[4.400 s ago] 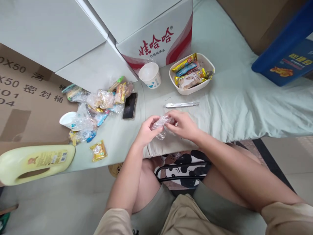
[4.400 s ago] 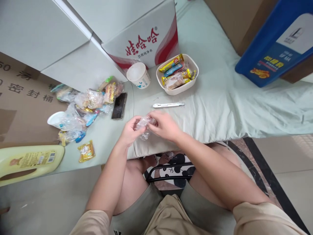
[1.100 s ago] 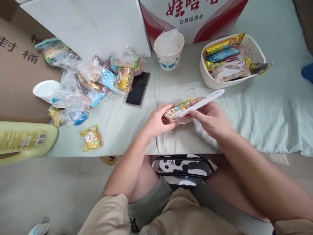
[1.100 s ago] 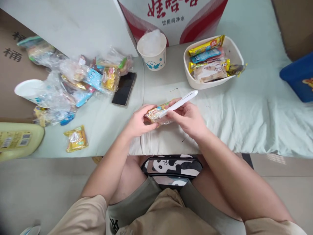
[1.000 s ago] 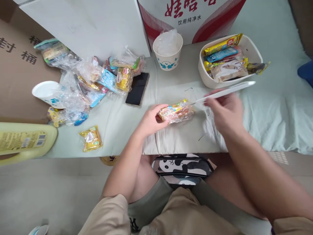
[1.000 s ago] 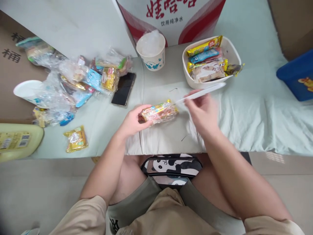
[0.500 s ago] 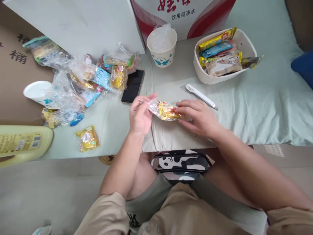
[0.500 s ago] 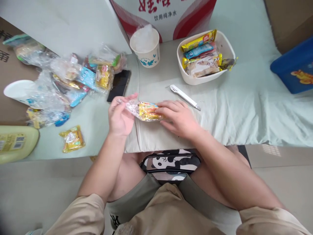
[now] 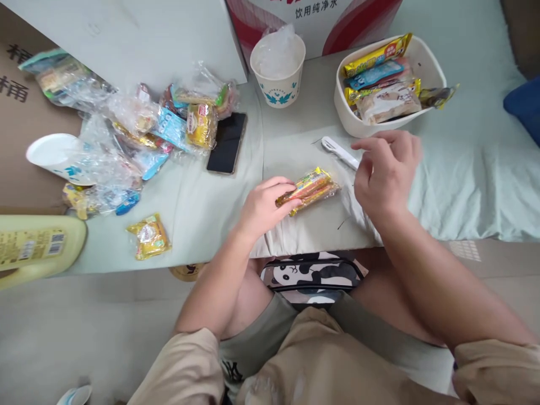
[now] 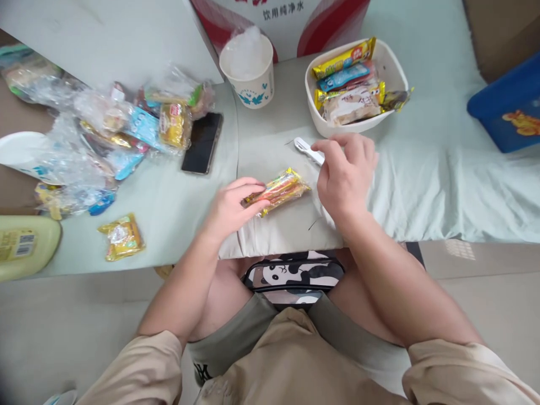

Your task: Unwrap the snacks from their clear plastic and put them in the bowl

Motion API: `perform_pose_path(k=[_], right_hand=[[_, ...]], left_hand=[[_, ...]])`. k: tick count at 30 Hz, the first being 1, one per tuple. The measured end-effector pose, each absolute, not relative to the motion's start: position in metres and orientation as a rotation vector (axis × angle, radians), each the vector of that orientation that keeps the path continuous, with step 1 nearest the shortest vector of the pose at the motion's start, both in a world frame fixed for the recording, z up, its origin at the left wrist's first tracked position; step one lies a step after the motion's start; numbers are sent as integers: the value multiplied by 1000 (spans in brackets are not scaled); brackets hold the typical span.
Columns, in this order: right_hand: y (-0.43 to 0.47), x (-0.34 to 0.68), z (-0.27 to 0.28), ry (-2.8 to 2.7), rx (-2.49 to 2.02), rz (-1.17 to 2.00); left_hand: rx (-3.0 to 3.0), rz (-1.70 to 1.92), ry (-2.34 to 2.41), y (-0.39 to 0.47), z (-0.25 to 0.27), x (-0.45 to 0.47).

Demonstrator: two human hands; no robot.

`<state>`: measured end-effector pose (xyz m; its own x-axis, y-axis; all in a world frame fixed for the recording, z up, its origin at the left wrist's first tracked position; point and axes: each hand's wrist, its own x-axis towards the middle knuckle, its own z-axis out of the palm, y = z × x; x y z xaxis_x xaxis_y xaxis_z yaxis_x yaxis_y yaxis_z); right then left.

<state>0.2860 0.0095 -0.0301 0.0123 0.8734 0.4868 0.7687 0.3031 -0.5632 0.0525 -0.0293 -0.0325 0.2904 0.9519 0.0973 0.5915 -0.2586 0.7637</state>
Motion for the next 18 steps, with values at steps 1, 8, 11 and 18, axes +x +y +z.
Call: perform_pose_path(k=[1,8,11,18], right_hand=[[6,285,-27,-1755,-1476,178],[-34,263,-24,-1768,-1458,1171],[-34,250,-35,-1484,-1261,1567],[-20,234,-45,-1085,-1013,1705]], left_hand=[[1884,827,1388,-30,-33,53],[1068,1270,1467,-26,-37,51],[1035,1316,1358,-29,-34,59],[1321,1334,1256,-33,-31,66]])
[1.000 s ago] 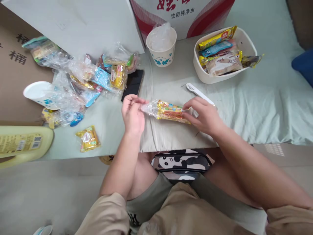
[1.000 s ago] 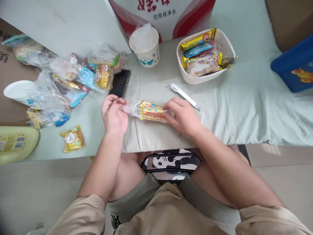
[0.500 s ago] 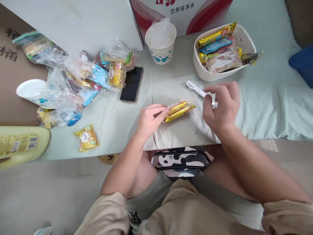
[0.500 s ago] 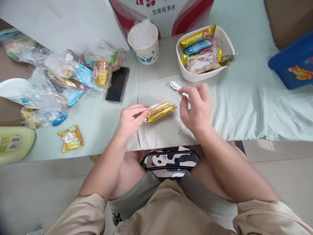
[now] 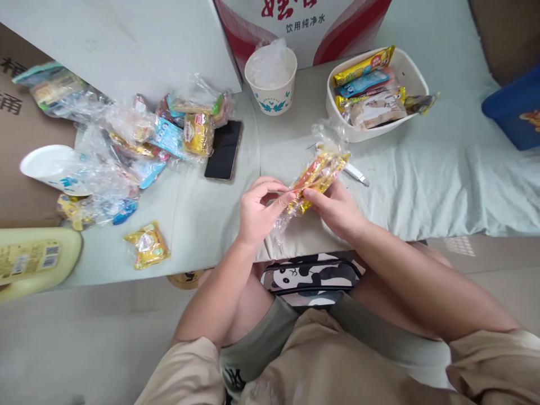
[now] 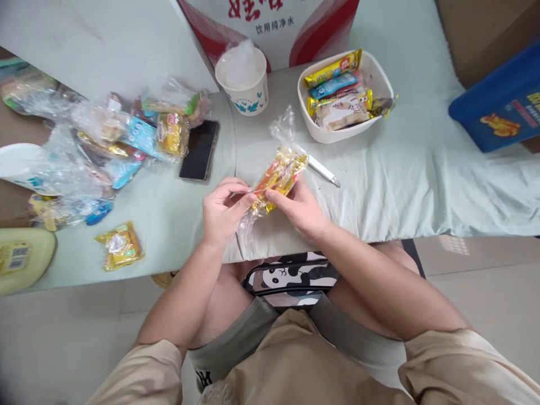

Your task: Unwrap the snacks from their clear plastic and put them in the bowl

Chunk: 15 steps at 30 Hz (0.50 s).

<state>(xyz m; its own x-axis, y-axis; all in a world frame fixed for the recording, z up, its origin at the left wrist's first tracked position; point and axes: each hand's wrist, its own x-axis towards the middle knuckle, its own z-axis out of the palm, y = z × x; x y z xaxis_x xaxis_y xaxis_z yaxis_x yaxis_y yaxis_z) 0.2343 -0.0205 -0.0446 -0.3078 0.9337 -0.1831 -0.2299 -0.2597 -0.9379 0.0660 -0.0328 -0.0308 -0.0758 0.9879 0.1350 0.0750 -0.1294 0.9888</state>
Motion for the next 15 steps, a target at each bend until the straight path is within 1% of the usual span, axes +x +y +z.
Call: perform_pose_path(k=[4,6,10,15], right_hand=[[-23,234,-44,-1132,-1049,1705],[-23,234,-45,-1186,-1093,1655],[-22,232,-45,-1235,-1163,1589],[-25,222,-49,-1062,-1005,1744]], left_hand=[[1273,1123,1164,-32,-32,58],[1361,1098,1240,-32,-32,57],[1607,1261,1367,-35,-29,63],[1740,1436,1360,-40,-20,70]])
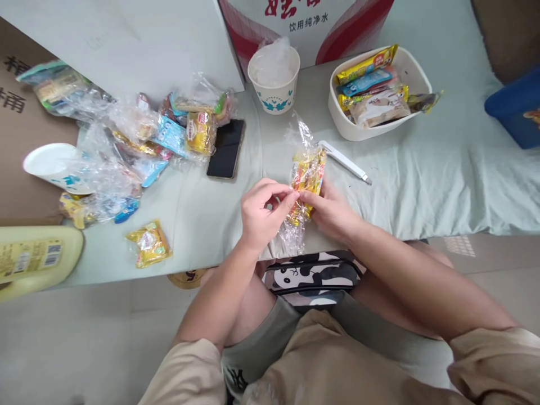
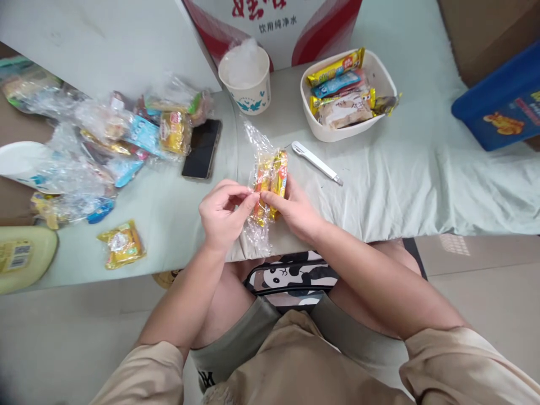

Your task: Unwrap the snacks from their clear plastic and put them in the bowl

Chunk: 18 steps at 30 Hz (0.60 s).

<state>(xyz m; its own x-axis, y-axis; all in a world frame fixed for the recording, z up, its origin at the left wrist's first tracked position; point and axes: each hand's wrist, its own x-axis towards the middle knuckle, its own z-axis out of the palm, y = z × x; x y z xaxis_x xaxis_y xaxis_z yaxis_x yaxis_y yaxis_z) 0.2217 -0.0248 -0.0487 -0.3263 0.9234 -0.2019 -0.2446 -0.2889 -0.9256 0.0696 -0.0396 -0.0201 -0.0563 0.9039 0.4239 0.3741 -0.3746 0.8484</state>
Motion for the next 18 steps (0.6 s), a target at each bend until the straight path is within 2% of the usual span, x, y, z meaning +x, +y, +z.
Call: perform_pose_path(k=[3,8,10,13,16,18], right_hand=[[-26,217,-51,-1009,-959,1757],[-21,219,-50,-1077,-926,1714],[-19,222,-48,-1238,-969,1615],[-18,229,-44,-1554,-1134,1256],[-18,236,-43,-1604,-1255,1009],[-17,238,-43,-1512,-1233,1115]], left_hand=[[1701,1445,1391,-38,-20,66],[1310,1363,1253,-29,-29,58],[1187,1154,1136,-27,-32,59],[1053,915,980,-26,-37,65],[997,968,1022,-25,-43,71],[1037,1069,1095,-24,-47,74]])
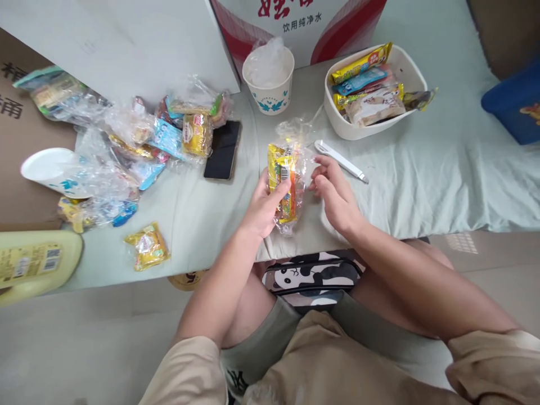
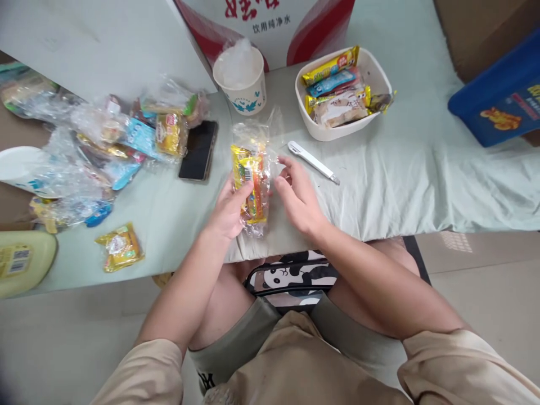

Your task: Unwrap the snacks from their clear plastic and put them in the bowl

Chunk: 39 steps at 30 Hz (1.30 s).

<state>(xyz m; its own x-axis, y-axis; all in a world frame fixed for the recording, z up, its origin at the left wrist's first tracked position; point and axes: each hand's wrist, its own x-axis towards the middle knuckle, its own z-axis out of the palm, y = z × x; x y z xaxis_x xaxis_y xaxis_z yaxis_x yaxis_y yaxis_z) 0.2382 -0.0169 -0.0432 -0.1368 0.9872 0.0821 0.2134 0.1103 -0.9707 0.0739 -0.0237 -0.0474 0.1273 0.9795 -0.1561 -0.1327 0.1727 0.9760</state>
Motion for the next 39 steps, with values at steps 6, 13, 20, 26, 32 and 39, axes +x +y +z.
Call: perform_pose_path(k=[6,13,20,26,32,39], right_hand=[[-14,234,-39,-1233,-1078,1479],[-9,238,-33,-1033,-1042,1587],[0,249,-33,-1047,-1130,1488],[7,260,-30,-1142,-1257,1346],[20,281,-36,-1058,-1167,1383],[17,267,-40,-983,-1157,1522]], left_hand=[[1168,1137,1089,-21,-52,77],[890,1015,1011,-20,-38,68],[876,1073,1112,-17,-43,70],[1046,1091,1175,-16,-52,66],[904,875,1041,-12,-40,51],[1037,1077,1163,-14,-54,65]])
